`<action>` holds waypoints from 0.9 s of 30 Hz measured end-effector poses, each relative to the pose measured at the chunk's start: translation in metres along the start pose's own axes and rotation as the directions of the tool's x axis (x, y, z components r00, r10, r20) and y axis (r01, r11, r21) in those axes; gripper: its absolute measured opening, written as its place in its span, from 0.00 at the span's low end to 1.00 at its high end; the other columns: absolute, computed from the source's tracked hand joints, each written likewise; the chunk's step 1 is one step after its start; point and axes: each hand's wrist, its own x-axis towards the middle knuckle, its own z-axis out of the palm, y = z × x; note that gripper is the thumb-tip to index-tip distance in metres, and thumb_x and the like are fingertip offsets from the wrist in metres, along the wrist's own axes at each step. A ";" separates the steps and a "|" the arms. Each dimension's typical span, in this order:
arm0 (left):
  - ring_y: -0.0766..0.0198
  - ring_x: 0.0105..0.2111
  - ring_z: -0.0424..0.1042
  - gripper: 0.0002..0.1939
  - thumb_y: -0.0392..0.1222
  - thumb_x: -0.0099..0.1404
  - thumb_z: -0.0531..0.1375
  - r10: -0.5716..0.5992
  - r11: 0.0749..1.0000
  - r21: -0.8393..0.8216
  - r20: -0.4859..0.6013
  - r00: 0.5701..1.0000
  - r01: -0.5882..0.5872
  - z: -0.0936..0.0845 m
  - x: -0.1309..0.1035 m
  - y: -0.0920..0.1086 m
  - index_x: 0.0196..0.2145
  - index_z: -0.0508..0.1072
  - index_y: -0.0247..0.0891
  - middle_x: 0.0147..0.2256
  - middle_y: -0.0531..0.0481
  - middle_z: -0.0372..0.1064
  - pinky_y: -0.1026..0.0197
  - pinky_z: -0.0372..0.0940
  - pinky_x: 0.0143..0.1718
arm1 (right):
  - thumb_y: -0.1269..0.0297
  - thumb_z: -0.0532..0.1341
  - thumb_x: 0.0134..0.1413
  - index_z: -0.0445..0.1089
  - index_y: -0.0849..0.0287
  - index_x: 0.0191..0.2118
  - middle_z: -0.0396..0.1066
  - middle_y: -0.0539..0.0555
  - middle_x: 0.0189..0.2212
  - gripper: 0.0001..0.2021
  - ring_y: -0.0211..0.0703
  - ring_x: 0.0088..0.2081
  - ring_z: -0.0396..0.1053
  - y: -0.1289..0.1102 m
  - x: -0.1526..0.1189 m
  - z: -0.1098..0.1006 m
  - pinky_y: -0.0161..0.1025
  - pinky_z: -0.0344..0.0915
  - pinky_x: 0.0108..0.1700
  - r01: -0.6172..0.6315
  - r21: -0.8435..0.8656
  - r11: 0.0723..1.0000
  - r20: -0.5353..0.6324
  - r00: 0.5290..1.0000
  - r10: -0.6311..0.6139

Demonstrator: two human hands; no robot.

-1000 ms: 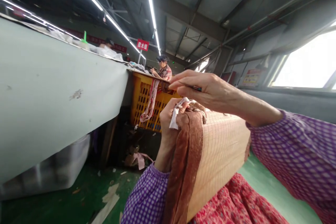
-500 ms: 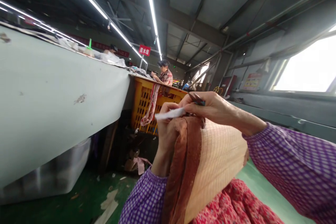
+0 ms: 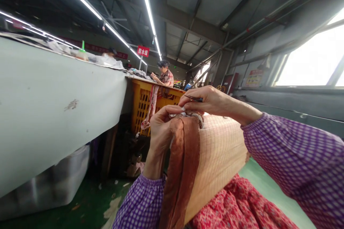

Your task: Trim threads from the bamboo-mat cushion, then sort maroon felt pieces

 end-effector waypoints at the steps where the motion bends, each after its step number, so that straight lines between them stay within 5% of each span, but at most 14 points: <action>1: 0.64 0.31 0.72 0.07 0.37 0.43 0.69 -0.011 1.000 0.002 -0.005 1.000 0.011 0.000 0.001 -0.001 0.22 0.75 0.36 0.29 0.50 0.72 0.61 0.66 0.36 | 0.61 0.58 0.56 0.74 0.64 0.39 0.71 0.52 0.29 0.12 0.34 0.27 0.66 0.000 -0.001 0.001 0.32 0.62 0.29 -0.042 0.029 0.999 -0.008 0.999 0.042; 5: 0.69 0.22 0.68 0.08 0.37 0.47 0.66 -0.025 0.992 0.123 -0.063 0.998 0.032 0.004 0.006 -0.002 0.25 0.70 0.37 0.23 0.54 0.68 0.66 0.62 0.24 | 0.59 0.59 0.56 0.72 0.64 0.38 0.68 0.49 0.24 0.12 0.32 0.24 0.62 -0.003 -0.003 0.006 0.30 0.58 0.26 -0.125 0.116 0.985 -0.048 0.990 0.132; 11: 0.71 0.22 0.65 0.12 0.31 0.47 0.62 0.344 0.798 0.547 -0.068 0.937 -0.253 0.012 0.021 -0.003 0.31 0.69 0.39 0.24 0.58 0.64 0.69 0.60 0.24 | 0.62 0.58 0.56 0.71 0.65 0.37 0.69 0.50 0.25 0.11 0.33 0.26 0.63 -0.007 -0.004 0.007 0.31 0.57 0.29 -0.120 -0.010 0.993 -0.117 0.986 0.118; 15: 0.69 0.24 0.66 0.10 0.34 0.51 0.61 0.388 0.690 0.657 0.017 0.921 -0.303 0.008 0.023 -0.004 0.34 0.71 0.38 0.26 0.56 0.67 0.67 0.62 0.27 | 0.64 0.59 0.54 0.72 0.65 0.37 0.71 0.52 0.28 0.10 0.35 0.28 0.65 -0.007 -0.003 0.006 0.32 0.57 0.31 -0.122 -0.106 0.987 -0.157 0.982 0.105; 18: 0.67 0.27 0.68 0.04 0.37 0.54 0.61 0.290 0.730 0.632 0.058 0.955 -0.260 0.003 0.021 0.002 0.30 0.73 0.37 0.28 0.52 0.70 0.66 0.63 0.29 | 0.65 0.61 0.50 0.72 0.63 0.36 0.70 0.51 0.27 0.09 0.35 0.28 0.65 -0.009 -0.002 0.010 0.31 0.56 0.30 -0.167 -0.151 0.974 -0.212 0.968 0.133; 21: 0.67 0.25 0.68 0.07 0.40 0.52 0.64 0.032 0.865 0.497 0.080 0.996 -0.068 -0.003 0.020 0.015 0.30 0.75 0.36 0.27 0.51 0.72 0.66 0.62 0.27 | 0.67 0.62 0.49 0.73 0.62 0.35 0.69 0.49 0.24 0.08 0.33 0.26 0.63 -0.013 -0.002 0.014 0.31 0.55 0.29 -0.241 -0.189 0.952 -0.255 0.948 0.189; 27: 0.69 0.23 0.66 0.14 0.43 0.44 0.69 -0.189 0.913 0.382 0.093 0.978 0.140 -0.005 0.024 0.031 0.28 0.75 0.33 0.24 0.52 0.71 0.66 0.60 0.25 | 0.64 0.60 0.53 0.73 0.61 0.35 0.69 0.50 0.27 0.07 0.34 0.28 0.64 -0.015 -0.004 0.014 0.31 0.54 0.30 -0.214 -0.172 0.962 -0.231 0.958 0.172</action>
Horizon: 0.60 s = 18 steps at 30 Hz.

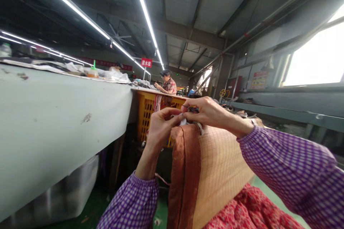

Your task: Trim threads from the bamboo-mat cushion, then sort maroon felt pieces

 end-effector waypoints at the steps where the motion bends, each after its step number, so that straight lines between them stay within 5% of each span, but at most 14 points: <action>1: 0.69 0.22 0.65 0.14 0.43 0.45 0.69 -0.011 1.000 0.023 0.006 1.000 0.011 0.000 0.001 0.001 0.28 0.75 0.33 0.23 0.52 0.70 0.66 0.59 0.24 | 0.63 0.60 0.54 0.73 0.61 0.36 0.70 0.50 0.28 0.08 0.34 0.29 0.64 0.001 0.000 -0.001 0.31 0.55 0.31 0.020 0.019 1.000 0.017 1.000 -0.020; 5: 0.68 0.24 0.65 0.05 0.38 0.49 0.64 0.160 0.939 0.317 -0.061 0.985 -0.133 0.007 0.005 -0.002 0.25 0.72 0.35 0.23 0.53 0.68 0.66 0.58 0.25 | 0.61 0.58 0.56 0.72 0.62 0.36 0.70 0.51 0.27 0.10 0.35 0.29 0.65 0.006 0.003 -0.003 0.31 0.56 0.31 0.060 0.044 0.997 0.054 0.997 -0.063; 8: 0.67 0.27 0.65 0.02 0.33 0.52 0.58 0.457 0.722 0.626 -0.111 0.882 -0.295 0.016 0.007 -0.014 0.25 0.68 0.37 0.26 0.54 0.66 0.65 0.58 0.29 | 0.60 0.56 0.58 0.71 0.63 0.34 0.70 0.51 0.26 0.12 0.34 0.26 0.63 0.006 0.005 -0.002 0.32 0.55 0.29 0.025 0.023 0.999 0.014 1.000 -0.026; 10: 0.68 0.25 0.63 0.02 0.34 0.55 0.57 0.562 0.611 0.738 -0.149 0.814 -0.286 0.020 0.007 -0.024 0.26 0.67 0.38 0.25 0.55 0.64 0.65 0.56 0.28 | 0.62 0.56 0.58 0.72 0.63 0.36 0.70 0.51 0.26 0.11 0.33 0.26 0.63 0.003 0.007 -0.001 0.31 0.55 0.29 -0.002 0.031 1.000 -0.016 1.000 0.002; 14: 0.69 0.19 0.56 0.06 0.39 0.59 0.57 0.607 0.549 0.809 -0.214 0.765 -0.209 0.023 0.005 -0.043 0.25 0.66 0.39 0.19 0.57 0.59 0.65 0.49 0.23 | 0.66 0.57 0.55 0.75 0.63 0.37 0.70 0.50 0.23 0.10 0.33 0.24 0.63 -0.003 0.011 -0.005 0.31 0.56 0.28 -0.062 0.035 0.997 0.049 0.997 0.060; 18: 0.70 0.19 0.56 0.10 0.40 0.61 0.56 0.596 0.590 0.767 -0.204 0.777 -0.251 0.020 0.002 -0.048 0.22 0.66 0.39 0.18 0.57 0.57 0.66 0.49 0.23 | 0.68 0.58 0.52 0.76 0.64 0.34 0.68 0.49 0.20 0.09 0.33 0.23 0.62 -0.006 0.015 -0.010 0.31 0.55 0.26 -0.060 0.016 0.998 0.131 0.990 0.057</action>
